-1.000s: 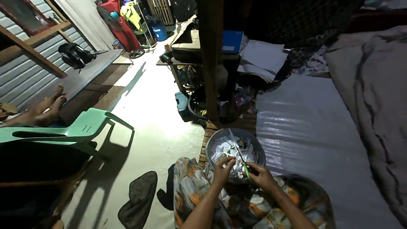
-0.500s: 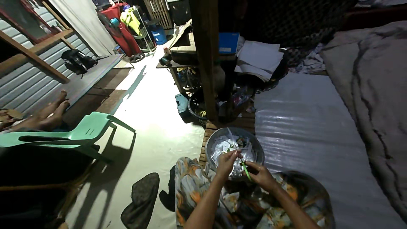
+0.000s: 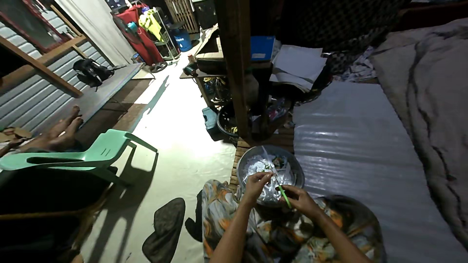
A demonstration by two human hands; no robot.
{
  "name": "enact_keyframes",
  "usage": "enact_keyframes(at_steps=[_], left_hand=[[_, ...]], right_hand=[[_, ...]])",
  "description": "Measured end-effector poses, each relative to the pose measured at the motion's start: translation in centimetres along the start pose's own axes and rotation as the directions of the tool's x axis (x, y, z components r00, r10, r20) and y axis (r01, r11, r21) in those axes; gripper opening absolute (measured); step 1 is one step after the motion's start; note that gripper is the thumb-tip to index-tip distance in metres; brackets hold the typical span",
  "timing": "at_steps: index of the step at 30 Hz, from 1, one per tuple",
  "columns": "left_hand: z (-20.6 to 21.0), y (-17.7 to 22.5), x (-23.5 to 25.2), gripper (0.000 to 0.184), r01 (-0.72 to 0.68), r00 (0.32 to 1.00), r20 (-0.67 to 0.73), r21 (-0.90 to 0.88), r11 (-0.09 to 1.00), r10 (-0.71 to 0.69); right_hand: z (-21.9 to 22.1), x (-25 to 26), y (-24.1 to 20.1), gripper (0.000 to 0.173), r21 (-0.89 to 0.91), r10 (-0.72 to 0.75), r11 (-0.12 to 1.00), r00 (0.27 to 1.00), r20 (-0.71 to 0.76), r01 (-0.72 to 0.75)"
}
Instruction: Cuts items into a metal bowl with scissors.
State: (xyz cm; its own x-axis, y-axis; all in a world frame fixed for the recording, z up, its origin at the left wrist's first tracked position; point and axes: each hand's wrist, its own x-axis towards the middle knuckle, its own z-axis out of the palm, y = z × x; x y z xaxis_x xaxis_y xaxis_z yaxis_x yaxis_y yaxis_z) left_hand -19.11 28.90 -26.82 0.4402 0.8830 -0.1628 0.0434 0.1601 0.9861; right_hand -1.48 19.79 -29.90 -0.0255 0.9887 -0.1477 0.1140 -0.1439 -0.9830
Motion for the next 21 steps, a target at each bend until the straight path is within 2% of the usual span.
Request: enact_keyframes(at_steps=[8, 15, 21], left_hand=[[-0.3, -0.4, -0.8, 0.016, -0.001, 0.994, -0.105, 0.070, 0.998, 0.008], [-0.5, -0.5, -1.2, 0.017, -0.094, 0.987, -0.105, 0.235, 0.967, 0.122], [-0.7, -0.2, -1.7, 0.018, -0.101, 0.984, -0.114, 0.291, 0.951, 0.140]], right_hand=[[-0.1, 0.2, -0.1, 0.038, 0.001, 0.026, 1.000, 1.000, -0.012, -0.026], [0.0, 0.2, 0.0, 0.035, 0.005, 0.000, 1.000, 1.000, -0.029, 0.000], [0.1, 0.2, 0.0, 0.034, 0.011, 0.011, 1.000, 0.999, -0.050, -0.011]])
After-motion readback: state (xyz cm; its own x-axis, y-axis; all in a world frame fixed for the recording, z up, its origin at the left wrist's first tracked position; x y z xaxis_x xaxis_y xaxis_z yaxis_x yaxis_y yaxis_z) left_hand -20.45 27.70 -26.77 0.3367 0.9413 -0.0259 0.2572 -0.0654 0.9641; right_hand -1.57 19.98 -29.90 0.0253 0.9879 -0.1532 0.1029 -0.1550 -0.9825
